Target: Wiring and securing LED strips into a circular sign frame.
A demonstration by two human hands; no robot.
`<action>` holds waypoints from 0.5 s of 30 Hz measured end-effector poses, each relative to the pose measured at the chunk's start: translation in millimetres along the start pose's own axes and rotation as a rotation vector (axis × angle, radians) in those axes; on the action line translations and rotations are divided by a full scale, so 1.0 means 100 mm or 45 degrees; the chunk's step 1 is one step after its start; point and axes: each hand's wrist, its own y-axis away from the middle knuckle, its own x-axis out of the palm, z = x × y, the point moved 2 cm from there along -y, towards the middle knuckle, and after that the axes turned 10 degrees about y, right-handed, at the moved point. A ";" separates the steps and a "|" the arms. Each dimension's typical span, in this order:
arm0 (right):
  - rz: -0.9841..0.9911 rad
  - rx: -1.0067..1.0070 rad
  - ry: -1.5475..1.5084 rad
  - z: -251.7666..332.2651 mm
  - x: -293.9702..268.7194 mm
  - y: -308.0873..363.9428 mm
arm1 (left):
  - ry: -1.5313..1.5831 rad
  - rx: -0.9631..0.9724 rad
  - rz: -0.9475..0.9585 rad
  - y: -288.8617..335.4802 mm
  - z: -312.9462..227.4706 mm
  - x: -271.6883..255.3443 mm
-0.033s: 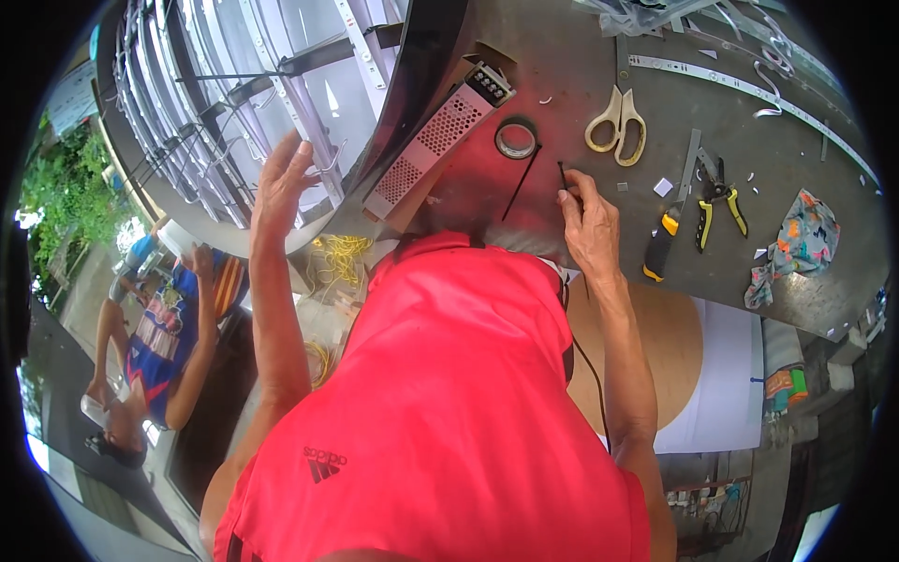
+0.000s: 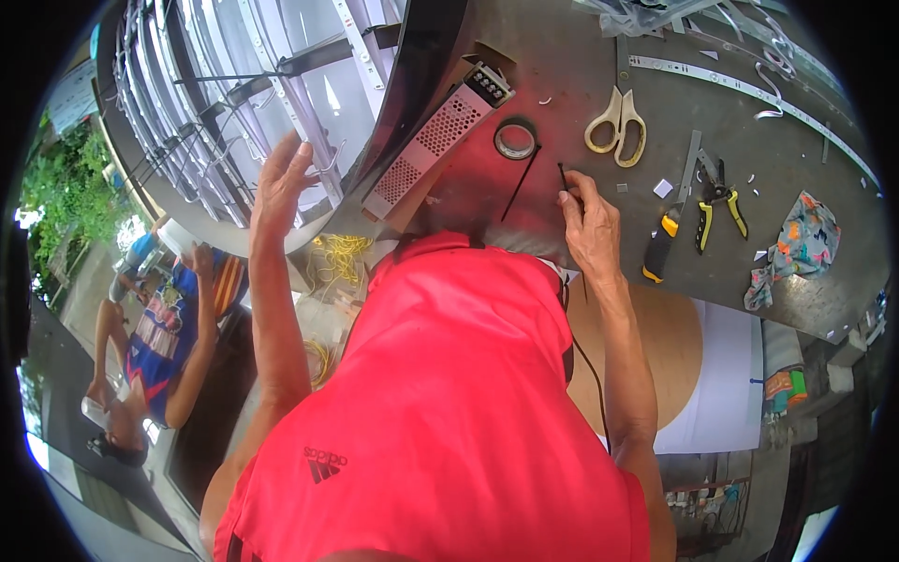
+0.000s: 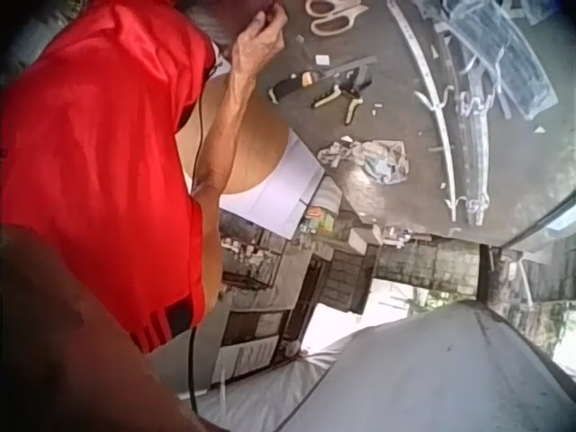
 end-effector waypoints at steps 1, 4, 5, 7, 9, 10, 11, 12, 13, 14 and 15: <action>-0.009 -0.033 -0.007 -0.01 -0.02 0.00 | -0.001 -0.004 -0.007 -0.02 0.03 -0.02; 0.021 -0.052 -0.063 -0.02 -0.05 -0.03 | 0.055 0.038 0.050 -0.08 0.13 -0.09; 0.025 -0.059 -0.064 0.00 -0.07 -0.05 | 0.015 0.016 0.060 -0.10 0.17 -0.11; 0.094 0.024 -0.094 0.01 -0.09 -0.06 | -0.023 -0.006 0.068 -0.10 0.16 -0.10; 0.099 0.022 -0.100 0.03 -0.11 -0.07 | 0.171 -0.059 0.111 -0.09 0.13 -0.04; 0.102 0.026 -0.106 0.04 -0.12 -0.08 | 0.209 -0.052 0.113 -0.09 0.11 -0.03; 0.095 0.015 -0.107 0.05 -0.13 -0.08 | 0.210 -0.040 0.109 -0.09 0.12 -0.04; 0.100 0.026 -0.100 0.06 -0.14 -0.07 | 0.225 -0.046 0.133 -0.10 0.15 -0.05; 0.103 0.036 -0.093 0.06 -0.15 -0.07 | 0.240 -0.050 0.157 -0.10 0.18 -0.06; 0.092 0.022 -0.090 0.06 -0.15 -0.06 | 0.216 -0.052 0.144 -0.11 0.21 -0.08; 0.093 0.029 -0.086 0.04 -0.14 -0.06 | 0.224 -0.030 0.154 -0.10 0.16 -0.06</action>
